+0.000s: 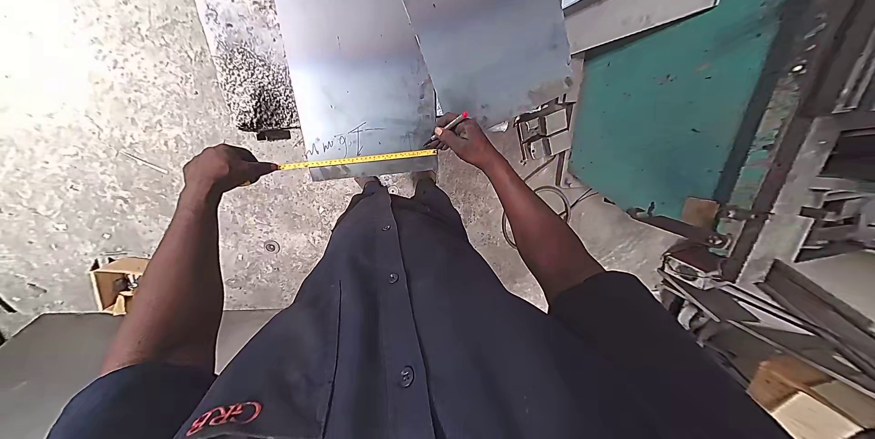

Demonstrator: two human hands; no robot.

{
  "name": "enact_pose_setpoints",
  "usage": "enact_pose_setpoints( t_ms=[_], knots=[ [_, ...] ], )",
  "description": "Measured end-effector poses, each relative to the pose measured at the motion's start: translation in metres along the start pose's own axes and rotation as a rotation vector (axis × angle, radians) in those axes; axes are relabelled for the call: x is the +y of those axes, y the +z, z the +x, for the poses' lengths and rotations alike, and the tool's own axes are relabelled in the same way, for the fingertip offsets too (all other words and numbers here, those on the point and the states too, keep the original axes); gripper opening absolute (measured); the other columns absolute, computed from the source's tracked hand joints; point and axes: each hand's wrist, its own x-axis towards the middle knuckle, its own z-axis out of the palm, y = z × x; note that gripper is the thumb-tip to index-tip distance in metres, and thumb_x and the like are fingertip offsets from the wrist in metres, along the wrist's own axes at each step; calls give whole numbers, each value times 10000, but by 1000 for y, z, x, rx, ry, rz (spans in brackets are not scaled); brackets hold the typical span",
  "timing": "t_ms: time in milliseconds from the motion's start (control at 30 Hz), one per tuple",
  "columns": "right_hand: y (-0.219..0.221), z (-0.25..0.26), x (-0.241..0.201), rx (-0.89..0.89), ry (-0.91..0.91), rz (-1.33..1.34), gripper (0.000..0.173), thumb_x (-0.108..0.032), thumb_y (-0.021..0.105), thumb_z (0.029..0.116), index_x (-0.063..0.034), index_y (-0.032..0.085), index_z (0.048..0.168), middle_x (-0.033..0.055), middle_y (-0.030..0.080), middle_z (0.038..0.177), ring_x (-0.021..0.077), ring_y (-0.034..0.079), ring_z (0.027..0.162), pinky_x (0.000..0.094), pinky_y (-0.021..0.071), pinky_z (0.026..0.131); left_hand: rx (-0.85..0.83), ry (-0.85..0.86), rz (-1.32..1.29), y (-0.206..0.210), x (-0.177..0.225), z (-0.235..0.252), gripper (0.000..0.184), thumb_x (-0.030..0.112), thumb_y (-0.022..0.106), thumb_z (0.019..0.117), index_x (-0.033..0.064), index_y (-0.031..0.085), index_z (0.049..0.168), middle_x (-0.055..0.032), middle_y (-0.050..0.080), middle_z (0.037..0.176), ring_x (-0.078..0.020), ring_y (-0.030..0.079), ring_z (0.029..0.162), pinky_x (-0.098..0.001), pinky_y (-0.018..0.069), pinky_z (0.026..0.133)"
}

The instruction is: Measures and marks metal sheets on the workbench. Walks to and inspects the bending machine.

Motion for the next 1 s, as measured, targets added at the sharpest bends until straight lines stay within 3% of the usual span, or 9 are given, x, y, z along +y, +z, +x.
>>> enact_pose_setpoints(
  t_ms=[133,267,467,900,1000],
  knots=[
    [-1,1,-2,-33,-22,-37,249,-242,536,1053,-42,681,1088,65,739,940,144,734,787,366,638,743,-5,-3,10,1,1,1,667,847,608,773,219,763,939,-206,730,932,-479,688,922,-789,467,719],
    [-1,3,3,-87,-68,-149,252,-268,554,1044,-64,701,1062,54,730,968,123,713,835,383,616,805,-7,-4,10,3,0,2,674,849,611,767,211,763,927,-194,732,921,-470,690,914,-788,467,718],
    [-2,3,1,-98,-78,-217,273,-288,555,1036,-60,704,1067,59,716,969,115,681,812,362,586,778,-7,-14,9,3,0,1,673,849,617,760,212,760,921,-195,730,918,-472,687,912,-793,461,719],
    [-1,3,3,-111,-78,-211,271,-294,556,1037,-69,699,1087,46,717,959,106,679,813,359,586,783,-3,-25,-6,4,2,-2,650,834,628,766,219,764,929,-188,735,926,-466,689,921,-794,460,733],
    [0,2,1,-60,-63,-142,272,-272,555,1048,-52,688,1137,58,729,958,116,708,820,362,613,796,-4,-8,10,7,-3,3,669,852,607,764,216,755,911,-175,730,900,-452,692,897,-787,464,712]
  ],
)
